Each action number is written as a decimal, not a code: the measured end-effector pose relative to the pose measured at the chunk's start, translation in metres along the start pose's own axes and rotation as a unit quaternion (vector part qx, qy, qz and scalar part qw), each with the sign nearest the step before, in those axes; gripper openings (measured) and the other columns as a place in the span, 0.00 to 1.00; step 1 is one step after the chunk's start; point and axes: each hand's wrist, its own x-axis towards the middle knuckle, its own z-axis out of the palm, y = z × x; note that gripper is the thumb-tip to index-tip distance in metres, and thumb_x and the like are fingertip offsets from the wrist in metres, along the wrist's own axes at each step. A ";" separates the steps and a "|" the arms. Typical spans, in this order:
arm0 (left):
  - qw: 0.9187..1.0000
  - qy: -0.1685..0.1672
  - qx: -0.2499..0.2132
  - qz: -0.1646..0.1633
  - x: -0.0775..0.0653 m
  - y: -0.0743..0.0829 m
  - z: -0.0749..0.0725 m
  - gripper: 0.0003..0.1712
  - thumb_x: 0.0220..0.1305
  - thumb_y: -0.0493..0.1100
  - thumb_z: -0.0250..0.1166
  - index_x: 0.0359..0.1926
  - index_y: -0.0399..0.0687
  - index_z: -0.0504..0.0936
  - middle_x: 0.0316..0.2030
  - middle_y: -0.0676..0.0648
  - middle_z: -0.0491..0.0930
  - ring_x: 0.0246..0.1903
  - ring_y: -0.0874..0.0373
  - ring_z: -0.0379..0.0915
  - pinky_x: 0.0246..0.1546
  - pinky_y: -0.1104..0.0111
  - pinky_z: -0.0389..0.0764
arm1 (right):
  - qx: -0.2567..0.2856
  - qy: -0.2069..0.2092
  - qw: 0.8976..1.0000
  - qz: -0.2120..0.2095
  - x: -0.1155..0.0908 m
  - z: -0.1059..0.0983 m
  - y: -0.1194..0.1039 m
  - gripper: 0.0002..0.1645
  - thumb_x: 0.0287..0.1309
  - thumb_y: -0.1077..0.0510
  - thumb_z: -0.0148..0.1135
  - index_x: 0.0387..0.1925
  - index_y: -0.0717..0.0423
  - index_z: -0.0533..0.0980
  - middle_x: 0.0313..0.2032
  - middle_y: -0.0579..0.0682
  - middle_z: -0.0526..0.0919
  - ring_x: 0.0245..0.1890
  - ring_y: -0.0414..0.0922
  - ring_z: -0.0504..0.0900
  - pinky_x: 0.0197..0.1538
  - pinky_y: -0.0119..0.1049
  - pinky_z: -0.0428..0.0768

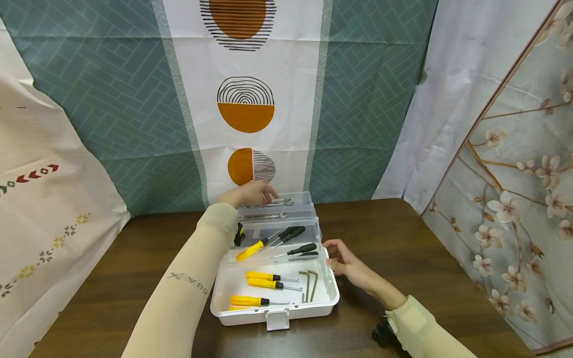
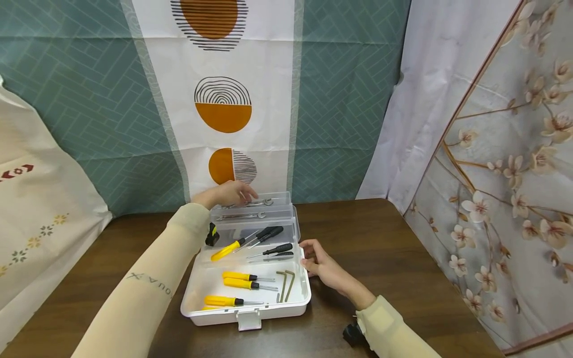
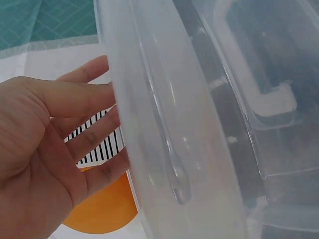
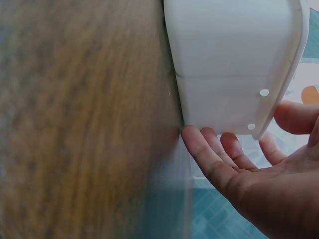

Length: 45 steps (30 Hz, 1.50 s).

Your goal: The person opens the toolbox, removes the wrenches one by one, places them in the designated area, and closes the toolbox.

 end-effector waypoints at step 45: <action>0.995 0.045 0.088 0.011 0.004 -0.003 0.011 0.24 0.65 0.22 0.52 0.50 0.44 0.88 0.42 0.44 0.80 0.43 0.51 0.72 0.45 0.65 0.74 | -0.007 -0.004 1.000 0.007 -0.002 -0.002 -0.003 0.27 0.78 0.60 0.51 0.70 0.62 0.57 0.58 0.65 0.67 0.56 0.57 0.75 0.52 0.45 0.79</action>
